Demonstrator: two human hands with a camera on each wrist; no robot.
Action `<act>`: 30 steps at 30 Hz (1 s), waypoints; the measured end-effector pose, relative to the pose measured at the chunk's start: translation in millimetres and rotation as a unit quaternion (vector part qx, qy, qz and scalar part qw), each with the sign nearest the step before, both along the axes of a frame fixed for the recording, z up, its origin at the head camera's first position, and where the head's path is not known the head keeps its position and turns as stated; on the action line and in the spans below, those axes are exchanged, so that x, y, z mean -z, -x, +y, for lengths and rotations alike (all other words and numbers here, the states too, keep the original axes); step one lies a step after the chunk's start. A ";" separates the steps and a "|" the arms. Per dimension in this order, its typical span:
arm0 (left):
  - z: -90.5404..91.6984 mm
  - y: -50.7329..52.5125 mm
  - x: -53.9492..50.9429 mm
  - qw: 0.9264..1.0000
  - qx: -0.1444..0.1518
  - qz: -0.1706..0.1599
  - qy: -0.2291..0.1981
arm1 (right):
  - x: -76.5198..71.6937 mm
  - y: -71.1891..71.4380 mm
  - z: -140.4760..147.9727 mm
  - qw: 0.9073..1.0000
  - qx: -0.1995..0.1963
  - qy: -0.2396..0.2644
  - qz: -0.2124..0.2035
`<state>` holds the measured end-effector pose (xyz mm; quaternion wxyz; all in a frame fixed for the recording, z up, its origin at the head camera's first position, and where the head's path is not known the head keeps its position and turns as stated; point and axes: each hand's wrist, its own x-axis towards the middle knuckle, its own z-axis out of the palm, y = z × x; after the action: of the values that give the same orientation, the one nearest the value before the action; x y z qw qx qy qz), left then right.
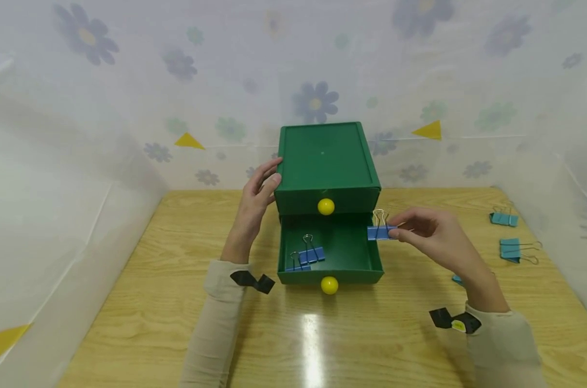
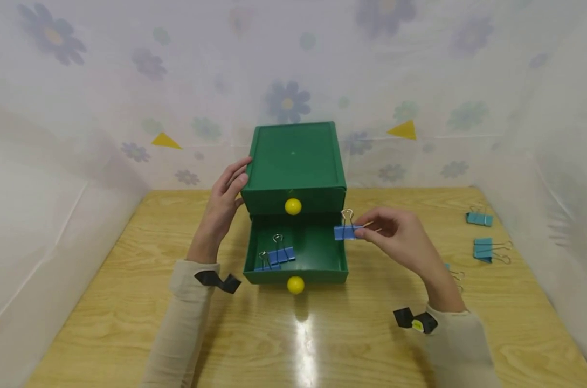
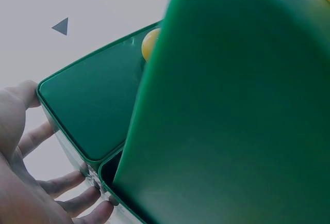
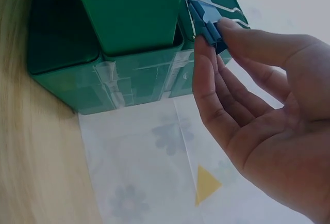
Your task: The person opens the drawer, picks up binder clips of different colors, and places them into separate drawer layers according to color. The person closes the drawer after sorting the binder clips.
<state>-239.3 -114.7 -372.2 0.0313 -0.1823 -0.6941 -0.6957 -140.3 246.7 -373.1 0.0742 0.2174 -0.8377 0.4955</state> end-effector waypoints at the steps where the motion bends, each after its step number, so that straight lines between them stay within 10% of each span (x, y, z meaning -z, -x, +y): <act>1: 0.0 0.0 0.3 1.000 0.001 -0.001 -0.001 | 0.1 -0.2 -0.5 1.000 -0.008 -0.004 -0.001; 30: 0.9 -0.6 1.8 1.000 0.000 0.002 -0.004 | 7.9 1.6 -66.0 0.995 0.013 -0.062 0.076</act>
<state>-238.8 -113.8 -373.9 0.0332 -0.1837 -0.6910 -0.6984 -141.9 180.7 -381.1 0.1300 0.2475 -0.8617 0.4234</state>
